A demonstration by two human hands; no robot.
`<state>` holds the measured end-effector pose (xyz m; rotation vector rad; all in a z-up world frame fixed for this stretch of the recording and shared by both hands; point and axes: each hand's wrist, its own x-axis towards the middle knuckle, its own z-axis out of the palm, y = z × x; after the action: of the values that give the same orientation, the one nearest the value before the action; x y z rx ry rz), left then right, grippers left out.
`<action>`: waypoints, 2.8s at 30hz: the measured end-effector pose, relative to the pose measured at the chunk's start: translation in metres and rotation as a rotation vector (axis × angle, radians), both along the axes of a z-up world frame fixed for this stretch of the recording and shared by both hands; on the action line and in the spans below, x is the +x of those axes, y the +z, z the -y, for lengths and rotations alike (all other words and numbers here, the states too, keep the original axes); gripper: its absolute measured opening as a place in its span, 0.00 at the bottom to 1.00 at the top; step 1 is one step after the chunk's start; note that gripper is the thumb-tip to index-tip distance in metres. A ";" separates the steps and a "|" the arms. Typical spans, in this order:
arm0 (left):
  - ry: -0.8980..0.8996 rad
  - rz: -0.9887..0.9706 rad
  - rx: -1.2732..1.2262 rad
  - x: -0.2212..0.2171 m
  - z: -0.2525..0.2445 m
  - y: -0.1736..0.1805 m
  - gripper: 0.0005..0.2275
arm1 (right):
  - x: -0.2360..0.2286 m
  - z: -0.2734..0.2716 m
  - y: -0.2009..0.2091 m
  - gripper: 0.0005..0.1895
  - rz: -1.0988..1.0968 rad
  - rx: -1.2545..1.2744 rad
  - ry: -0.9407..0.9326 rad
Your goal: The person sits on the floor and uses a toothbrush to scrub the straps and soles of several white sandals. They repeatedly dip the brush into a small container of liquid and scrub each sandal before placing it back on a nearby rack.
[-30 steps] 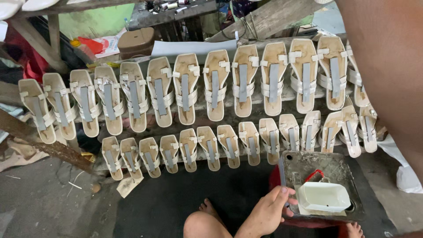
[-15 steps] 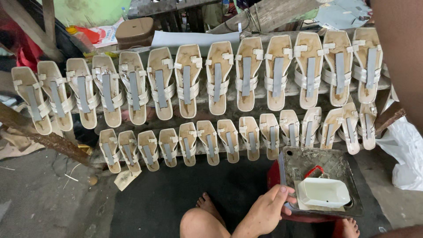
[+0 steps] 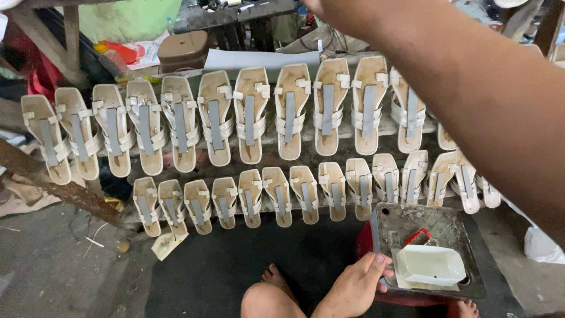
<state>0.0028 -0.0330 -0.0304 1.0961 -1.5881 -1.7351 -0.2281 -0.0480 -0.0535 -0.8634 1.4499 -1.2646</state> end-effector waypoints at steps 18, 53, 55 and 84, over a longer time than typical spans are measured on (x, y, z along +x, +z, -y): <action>0.301 -0.421 -0.101 0.014 0.006 0.005 0.30 | -0.021 0.054 0.182 0.13 0.056 -0.779 0.037; 0.608 -0.162 -0.623 -0.001 -0.010 0.037 0.36 | -0.062 0.008 0.031 0.16 -1.780 0.198 0.807; 0.599 -0.055 -0.712 -0.004 -0.014 0.036 0.35 | -0.071 0.002 0.043 0.16 -1.790 0.284 0.825; 0.325 0.064 -1.287 -0.021 -0.036 0.036 0.22 | -0.012 -0.117 0.087 0.11 -0.561 -0.340 0.029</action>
<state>-0.0181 0.0032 0.0054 0.6357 -1.8937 -0.2434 -0.2405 0.0687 0.0333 -1.5556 1.6599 -1.3293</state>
